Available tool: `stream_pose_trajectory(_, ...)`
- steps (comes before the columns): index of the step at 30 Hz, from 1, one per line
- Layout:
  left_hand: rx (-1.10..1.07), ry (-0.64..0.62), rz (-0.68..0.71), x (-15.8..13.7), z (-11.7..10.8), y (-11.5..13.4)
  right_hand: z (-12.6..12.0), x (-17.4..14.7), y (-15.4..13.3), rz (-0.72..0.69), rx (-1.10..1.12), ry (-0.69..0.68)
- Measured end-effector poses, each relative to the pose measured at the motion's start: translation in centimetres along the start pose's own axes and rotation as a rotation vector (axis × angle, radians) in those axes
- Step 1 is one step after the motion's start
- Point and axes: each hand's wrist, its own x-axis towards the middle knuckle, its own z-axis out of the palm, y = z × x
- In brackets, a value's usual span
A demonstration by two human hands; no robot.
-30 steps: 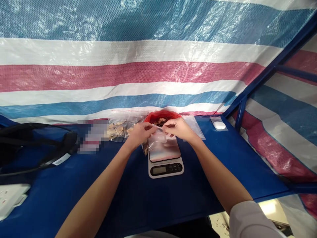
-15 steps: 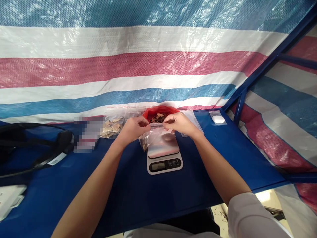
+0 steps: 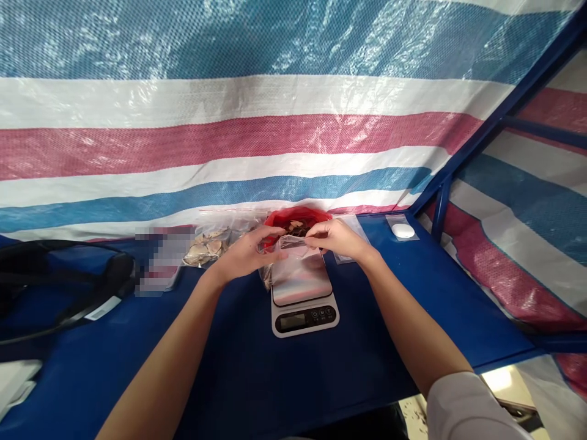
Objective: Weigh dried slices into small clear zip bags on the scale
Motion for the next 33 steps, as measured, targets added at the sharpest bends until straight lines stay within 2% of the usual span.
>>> stream_pose_trajectory(5,0.094,-0.041,0.017,0.1,0.8,-1.2,-0.1,-0.2,-0.7,-0.077,0.024,0.116)
stream_pose_trajectory(10,0.134,0.002,0.04,0.3,1.8,-1.6,1.7,-0.1,-2.4,-0.157,-0.027,0.149)
stream_pose_trajectory(12,0.126,0.007,0.065,0.4,2.1,-1.5,2.7,0.1,-2.8,-0.128,-0.131,0.167)
stream_pose_trajectory(16,0.123,0.016,0.087,0.6,2.4,-1.4,4.0,0.4,-3.0,-0.071,-0.275,0.121)
stream_pose_trajectory(21,0.099,-0.003,0.13,0.8,2.5,-1.3,4.5,0.9,-3.0,-0.042,-0.307,0.073)
stream_pose_trajectory(25,0.104,-0.005,0.101,0.7,2.5,-1.1,5.0,1.3,-2.5,-0.044,-0.338,0.069)
stream_pose_trajectory(28,0.09,-0.019,0.068,0.6,2.5,-1.0,4.9,1.3,-2.1,-0.048,-0.294,0.085)
stream_pose_trajectory(33,0.057,-0.055,0.01,0.4,2.2,-1.2,3.7,1.1,-1.0,-0.094,-0.006,0.045)
